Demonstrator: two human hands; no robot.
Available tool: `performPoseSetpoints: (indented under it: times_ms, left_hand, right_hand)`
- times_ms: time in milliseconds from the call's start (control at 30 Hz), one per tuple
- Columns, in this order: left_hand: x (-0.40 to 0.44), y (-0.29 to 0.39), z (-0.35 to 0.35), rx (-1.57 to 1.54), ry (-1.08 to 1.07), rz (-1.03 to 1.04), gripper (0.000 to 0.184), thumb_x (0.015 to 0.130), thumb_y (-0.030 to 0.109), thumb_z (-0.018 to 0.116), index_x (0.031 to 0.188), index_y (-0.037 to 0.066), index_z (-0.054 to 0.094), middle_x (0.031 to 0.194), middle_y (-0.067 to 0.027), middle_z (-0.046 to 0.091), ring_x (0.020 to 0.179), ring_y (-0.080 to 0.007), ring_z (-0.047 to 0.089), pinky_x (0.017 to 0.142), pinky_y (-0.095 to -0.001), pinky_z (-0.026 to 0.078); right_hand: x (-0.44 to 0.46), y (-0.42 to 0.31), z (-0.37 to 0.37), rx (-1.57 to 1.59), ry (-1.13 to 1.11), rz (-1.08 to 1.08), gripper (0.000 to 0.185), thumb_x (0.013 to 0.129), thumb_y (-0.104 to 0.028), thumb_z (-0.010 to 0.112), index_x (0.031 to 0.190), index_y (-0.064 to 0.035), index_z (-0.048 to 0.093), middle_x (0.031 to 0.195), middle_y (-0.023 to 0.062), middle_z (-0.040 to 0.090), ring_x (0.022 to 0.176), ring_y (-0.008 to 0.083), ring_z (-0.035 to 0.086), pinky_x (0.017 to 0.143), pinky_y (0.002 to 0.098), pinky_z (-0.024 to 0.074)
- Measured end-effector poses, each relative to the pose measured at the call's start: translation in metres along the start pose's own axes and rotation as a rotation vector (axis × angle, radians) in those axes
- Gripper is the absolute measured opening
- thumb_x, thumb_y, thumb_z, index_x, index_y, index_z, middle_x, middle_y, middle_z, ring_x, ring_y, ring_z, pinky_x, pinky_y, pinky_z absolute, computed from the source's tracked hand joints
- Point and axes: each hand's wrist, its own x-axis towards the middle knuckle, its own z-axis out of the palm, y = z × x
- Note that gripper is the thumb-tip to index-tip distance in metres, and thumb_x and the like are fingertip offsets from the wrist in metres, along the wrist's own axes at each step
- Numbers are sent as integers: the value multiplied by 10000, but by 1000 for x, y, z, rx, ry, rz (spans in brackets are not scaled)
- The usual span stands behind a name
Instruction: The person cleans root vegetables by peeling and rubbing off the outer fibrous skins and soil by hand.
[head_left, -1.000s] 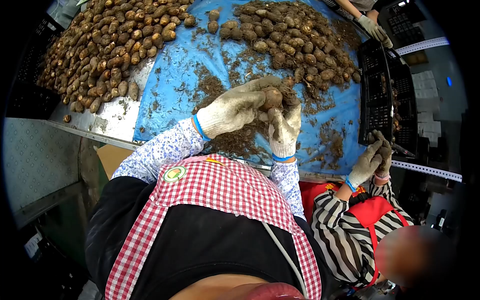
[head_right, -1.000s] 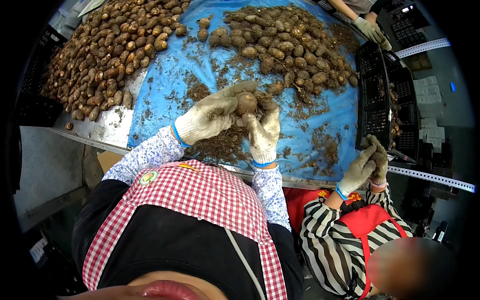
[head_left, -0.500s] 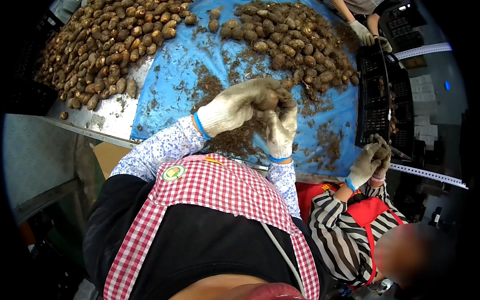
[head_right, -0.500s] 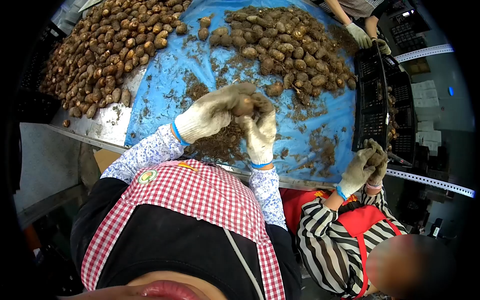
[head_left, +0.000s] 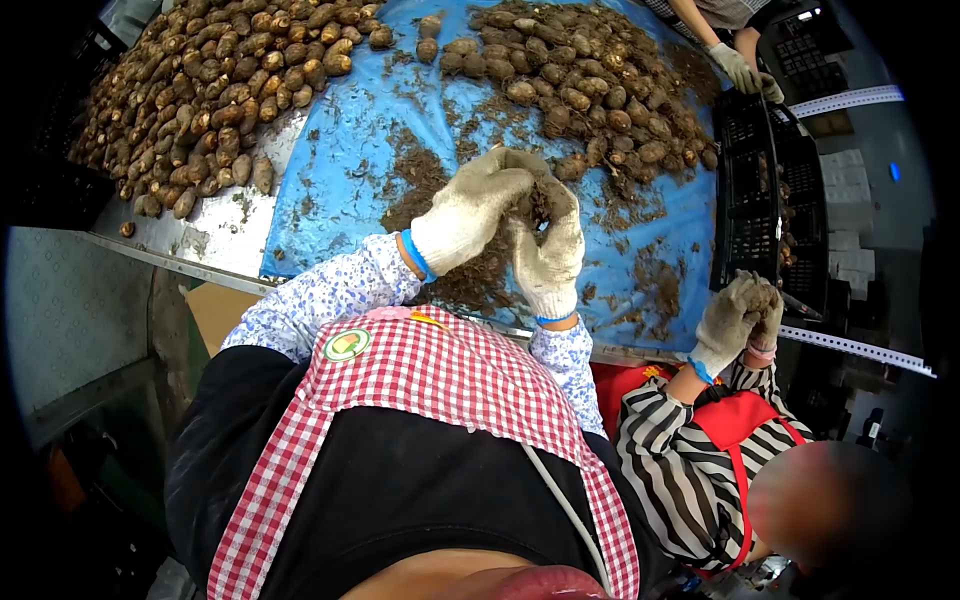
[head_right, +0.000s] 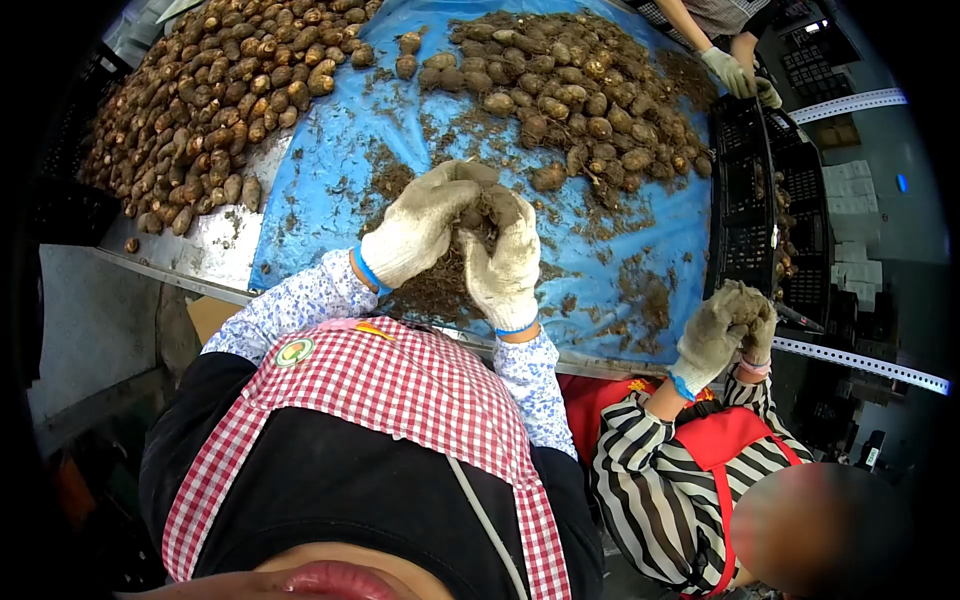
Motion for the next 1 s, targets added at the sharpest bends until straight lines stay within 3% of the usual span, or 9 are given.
performPoseSetpoints:
  times_ms: [33,100,200,400,500,700,800,967,1000]
  left_hand:
    - [1,-1,-3,-139,57,-170,250,961,81,537,1182,-29,574,1176,-152,576,1022,-197,582,849,-317,520]
    - [-2,-2,-12,23,-193,5,475,1016,319,496,1336,-32,463,1148,-118,597,1033,-181,581,894,-351,508]
    - [2,-1,-22,-595,-328,-264,620,1021,392,465,1479,9,299,1298,-113,538,1179,-193,556,1019,-378,470]
    - [-8,4,-27,-9,-249,-214,516,947,81,557,1440,93,405,1476,-163,382,1306,-269,471,1022,-428,494]
    - [-8,7,-27,397,-297,-3,483,901,-78,567,1361,44,479,1410,-181,454,1249,-282,522,955,-380,553]
    - [0,-29,-36,-697,-292,-425,376,1044,237,423,1326,-9,461,1320,-227,522,1164,-335,588,986,-472,516]
    - [3,-26,-43,-775,-165,-527,539,1048,416,340,1350,-23,423,1351,-292,470,1203,-440,528,989,-549,479]
    - [6,-26,-54,-945,-166,-588,595,1039,457,341,1385,-23,398,1371,-317,438,1232,-489,486,1020,-593,433]
    - [6,-29,-55,-1095,-159,-624,605,1038,463,337,1382,-31,401,1358,-319,449,1228,-487,491,1016,-594,436]
  right_hand:
    - [-1,1,1,146,24,74,531,828,-25,694,1307,-6,466,1273,146,534,1091,247,584,960,352,499]
    - [-2,5,4,438,67,220,516,846,-67,704,1301,-10,467,1270,137,535,1084,249,587,960,364,503]
    - [-5,9,5,836,147,334,465,921,-121,658,1322,-13,450,1269,134,540,1104,224,581,949,347,516]
    - [-4,-9,4,441,82,381,473,896,29,629,1328,9,436,1182,134,591,976,202,642,868,318,565]
    - [0,-1,8,372,-4,302,416,880,46,629,1270,26,488,1130,135,619,906,197,664,836,315,576]
    - [-7,24,-1,229,232,327,272,925,-114,633,1132,55,584,1032,183,672,917,244,646,823,353,519]
    - [-16,57,-3,-141,338,482,415,944,-176,620,1232,112,537,1117,213,671,953,299,660,815,371,526]
    - [-13,39,-19,-314,123,338,253,997,-204,546,1036,19,662,870,117,717,777,238,683,688,327,546]
    - [-8,25,-14,-31,153,411,219,977,-174,569,1056,14,650,903,138,709,813,238,684,719,315,544]
